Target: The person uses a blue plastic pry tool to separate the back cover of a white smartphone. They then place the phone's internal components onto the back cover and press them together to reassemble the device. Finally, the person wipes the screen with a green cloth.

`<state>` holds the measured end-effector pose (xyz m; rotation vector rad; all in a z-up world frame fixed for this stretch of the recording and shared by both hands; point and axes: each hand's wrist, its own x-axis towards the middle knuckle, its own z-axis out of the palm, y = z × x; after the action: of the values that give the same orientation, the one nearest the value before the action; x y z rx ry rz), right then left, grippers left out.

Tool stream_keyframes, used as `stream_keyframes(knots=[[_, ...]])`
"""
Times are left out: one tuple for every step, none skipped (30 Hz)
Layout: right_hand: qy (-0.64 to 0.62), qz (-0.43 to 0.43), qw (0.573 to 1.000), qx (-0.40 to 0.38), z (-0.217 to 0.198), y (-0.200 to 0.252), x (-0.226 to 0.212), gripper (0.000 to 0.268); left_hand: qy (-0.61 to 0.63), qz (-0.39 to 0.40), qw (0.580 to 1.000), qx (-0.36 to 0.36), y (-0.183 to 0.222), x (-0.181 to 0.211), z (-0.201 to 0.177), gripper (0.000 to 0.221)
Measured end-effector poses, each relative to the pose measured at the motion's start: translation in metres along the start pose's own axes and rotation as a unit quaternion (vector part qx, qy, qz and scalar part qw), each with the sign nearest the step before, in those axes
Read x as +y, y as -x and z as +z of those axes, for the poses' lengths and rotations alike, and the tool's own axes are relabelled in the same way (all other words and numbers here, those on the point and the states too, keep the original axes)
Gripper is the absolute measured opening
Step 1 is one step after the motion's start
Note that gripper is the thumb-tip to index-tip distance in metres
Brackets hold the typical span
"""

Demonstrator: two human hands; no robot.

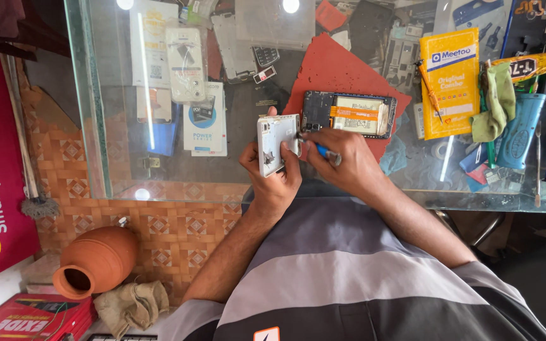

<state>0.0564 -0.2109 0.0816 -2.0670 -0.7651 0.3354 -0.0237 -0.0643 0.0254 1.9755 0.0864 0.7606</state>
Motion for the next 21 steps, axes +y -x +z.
stream_keyframes(knots=[[-0.003, -0.006, 1.000, 0.020, 0.000, -0.002, -0.001, 0.019, -0.002, 0.000, 1.000, -0.002, -0.001, 0.000, 0.000, 0.035], [-0.006, -0.013, 0.999, 0.040, 0.003, -0.006, -0.002, 0.020, -0.005, 0.000, 1.000, -0.005, -0.002, 0.001, 0.000, 0.035], [-0.009, -0.016, 0.998, 0.059, 0.005, -0.007, -0.004, 0.020, -0.007, -0.003, 1.000, -0.009, -0.001, 0.002, -0.001, 0.035], [-0.010, -0.015, 0.998, 0.058, 0.006, -0.009, -0.004, 0.021, -0.011, -0.010, 1.000, -0.026, 0.000, 0.003, -0.003, 0.036], [-0.011, -0.015, 0.998, 0.056, 0.006, -0.012, -0.004, 0.022, -0.016, -0.016, 0.999, -0.043, 0.002, 0.003, -0.005, 0.037], [-0.013, -0.014, 0.998, 0.054, 0.006, -0.014, -0.004, 0.023, -0.022, -0.022, 0.998, -0.059, 0.003, 0.003, -0.006, 0.038], [-0.021, -0.005, 0.999, 0.036, 0.006, -0.012, -0.004, 0.019, -0.010, -0.003, 0.999, -0.041, 0.004, 0.002, -0.006, 0.035], [-0.030, 0.004, 0.999, 0.017, 0.004, -0.009, -0.004, 0.016, 0.001, 0.017, 1.000, -0.023, 0.006, 0.000, -0.004, 0.033], [-0.037, 0.011, 0.999, 0.001, 0.001, -0.007, -0.003, 0.014, 0.015, 0.039, 0.999, -0.004, 0.005, -0.002, -0.001, 0.032], [-0.038, 0.017, 0.999, -0.019, -0.002, -0.004, -0.003, 0.013, 0.017, 0.039, 0.999, -0.006, 0.006, -0.004, 0.000, 0.034], [-0.040, 0.024, 0.998, -0.040, -0.004, 0.000, -0.002, 0.013, 0.018, 0.038, 0.999, -0.009, 0.008, -0.004, -0.001, 0.036], [-0.042, 0.030, 0.997, -0.060, -0.006, 0.003, -0.002, 0.013, 0.019, 0.037, 0.999, -0.011, 0.009, -0.004, -0.002, 0.037], [-0.052, 0.054, 0.996, -0.058, -0.007, 0.006, -0.001, 0.013, 0.007, 0.024, 1.000, -0.019, 0.009, -0.003, -0.004, 0.037], [-0.061, 0.077, 0.994, -0.056, -0.008, 0.009, 0.000, 0.013, -0.004, 0.010, 1.000, -0.028, 0.008, -0.003, -0.008, 0.037], [-0.071, 0.102, 0.991, -0.053, -0.009, 0.012, 0.002, 0.013, -0.016, -0.004, 0.999, -0.038, 0.005, -0.002, -0.011, 0.038], [-0.088, 0.116, 0.989, -0.038, -0.011, 0.016, 0.004, 0.013, 0.034, -0.017, 0.999, -0.004, 0.002, -0.001, -0.014, 0.043], [-0.105, 0.131, 0.985, -0.023, -0.014, 0.019, 0.007, 0.013, 0.083, -0.031, 0.996, 0.029, -0.001, 0.002, -0.016, 0.049], [-0.123, 0.146, 0.982, -0.009, -0.017, 0.022, 0.009, 0.014, 0.133, -0.043, 0.988, 0.062, -0.005, 0.004, -0.020, 0.055], [-0.106, 0.163, 0.981, 0.008, -0.021, 0.026, 0.012, 0.015, 0.244, -0.124, 0.956, 0.106, -0.010, 0.006, -0.024, 0.058], [-0.089, 0.181, 0.979, 0.026, -0.027, 0.030, 0.014, 0.016, 0.350, -0.202, 0.903, 0.146, -0.016, 0.008, -0.029, 0.062], [-0.070, 0.196, 0.977, 0.043, -0.033, 0.033, 0.017, 0.017, 0.451, -0.274, 0.830, 0.182, -0.023, 0.008, -0.034, 0.067]])
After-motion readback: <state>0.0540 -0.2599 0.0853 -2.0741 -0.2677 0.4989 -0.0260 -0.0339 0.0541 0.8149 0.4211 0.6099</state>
